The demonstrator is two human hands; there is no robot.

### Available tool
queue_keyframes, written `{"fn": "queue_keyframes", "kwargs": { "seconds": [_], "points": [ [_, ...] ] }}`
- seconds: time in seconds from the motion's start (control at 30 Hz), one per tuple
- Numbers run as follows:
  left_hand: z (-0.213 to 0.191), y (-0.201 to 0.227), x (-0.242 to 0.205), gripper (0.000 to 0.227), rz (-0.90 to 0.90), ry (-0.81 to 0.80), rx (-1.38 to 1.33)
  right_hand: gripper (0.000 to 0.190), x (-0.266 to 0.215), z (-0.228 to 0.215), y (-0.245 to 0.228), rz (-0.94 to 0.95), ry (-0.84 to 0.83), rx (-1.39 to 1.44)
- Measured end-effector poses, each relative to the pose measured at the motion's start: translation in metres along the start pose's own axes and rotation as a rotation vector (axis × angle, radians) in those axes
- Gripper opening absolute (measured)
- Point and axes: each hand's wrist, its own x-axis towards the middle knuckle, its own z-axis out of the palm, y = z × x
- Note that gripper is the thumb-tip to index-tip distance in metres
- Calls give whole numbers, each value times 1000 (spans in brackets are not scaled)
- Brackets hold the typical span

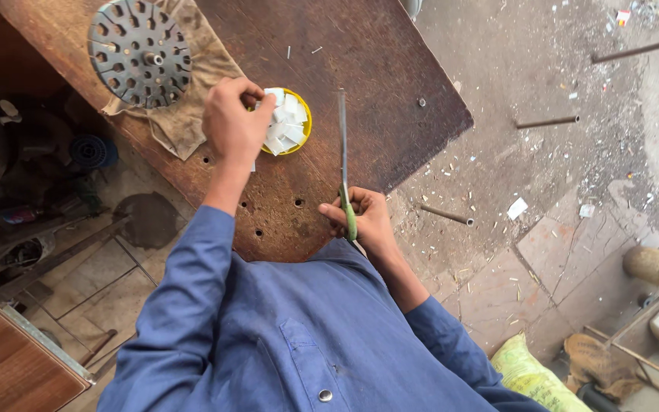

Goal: The person cuts small white plastic pieces with scissors and inserts them into the slots of a circular metal motor stator. The person then retrieves a small metal pin from a drawer and continues inserting the plastic pieces into the stator.

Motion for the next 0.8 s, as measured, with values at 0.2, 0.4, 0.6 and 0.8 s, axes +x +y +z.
{"fn": "queue_keyframes", "kwargs": {
  "seconds": [0.2,0.4,0.6,0.8],
  "points": [
    [-18,-6,-14,11,-65,-107,-423,26,5,13,-10,-1,-137,-29],
    [-28,9,-36,40,-297,-168,-938,27,8,27,-20,65,-198,-138],
    [-35,21,-44,22,-311,-175,-886,27,1,26,-22,52,-283,-112],
    [-36,26,-47,12,-245,-161,-878,29,1,28,-18,22,-322,-122]
  ]
}}
